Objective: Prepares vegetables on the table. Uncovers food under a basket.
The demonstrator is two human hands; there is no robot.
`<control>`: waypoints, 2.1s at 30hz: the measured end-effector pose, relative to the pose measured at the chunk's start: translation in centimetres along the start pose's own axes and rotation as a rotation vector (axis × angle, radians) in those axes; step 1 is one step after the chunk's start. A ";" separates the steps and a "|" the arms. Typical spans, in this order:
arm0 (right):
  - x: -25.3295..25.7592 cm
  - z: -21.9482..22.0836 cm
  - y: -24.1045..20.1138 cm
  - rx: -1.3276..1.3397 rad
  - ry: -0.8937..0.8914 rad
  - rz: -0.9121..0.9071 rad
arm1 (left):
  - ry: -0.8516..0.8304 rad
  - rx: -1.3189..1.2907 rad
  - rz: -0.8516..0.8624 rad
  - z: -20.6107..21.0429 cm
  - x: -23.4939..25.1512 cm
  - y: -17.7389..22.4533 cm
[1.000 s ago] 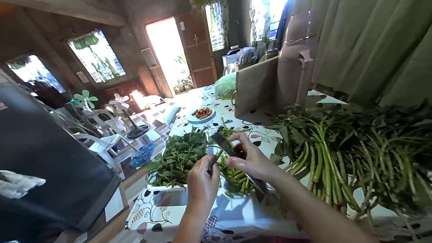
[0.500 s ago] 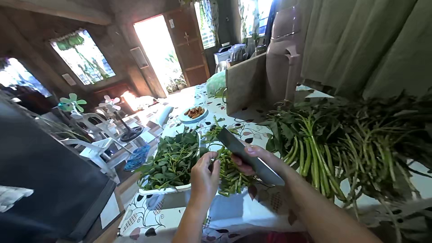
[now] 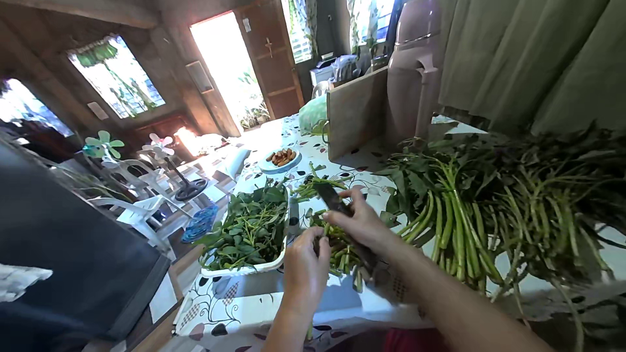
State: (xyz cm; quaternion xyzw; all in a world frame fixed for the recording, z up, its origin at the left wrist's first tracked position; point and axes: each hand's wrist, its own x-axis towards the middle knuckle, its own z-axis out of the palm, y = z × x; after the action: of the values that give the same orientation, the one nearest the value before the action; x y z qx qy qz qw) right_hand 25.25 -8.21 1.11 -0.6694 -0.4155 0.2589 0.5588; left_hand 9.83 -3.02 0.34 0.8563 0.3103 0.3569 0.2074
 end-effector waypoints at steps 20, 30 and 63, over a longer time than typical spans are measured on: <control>0.6 -0.3 -1.7 0.398 -0.645 -0.041 | 0.073 -0.424 -0.097 -1.3 2.6 -2.0; 1.8 8.1 -7.8 -0.061 -0.488 -0.192 | 0.272 0.206 -0.180 -8.9 2.5 -1.9; 0.5 2.6 -4.7 0.192 -0.695 -0.348 | 0.119 -0.846 -0.005 -5.2 1.4 -3.7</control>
State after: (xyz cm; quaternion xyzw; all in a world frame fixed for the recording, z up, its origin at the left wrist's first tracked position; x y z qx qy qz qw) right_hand 22.18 -6.29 5.06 -0.4062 -0.6608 0.4093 0.4803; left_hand 5.32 1.33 2.35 0.6730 0.1501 0.5011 0.5230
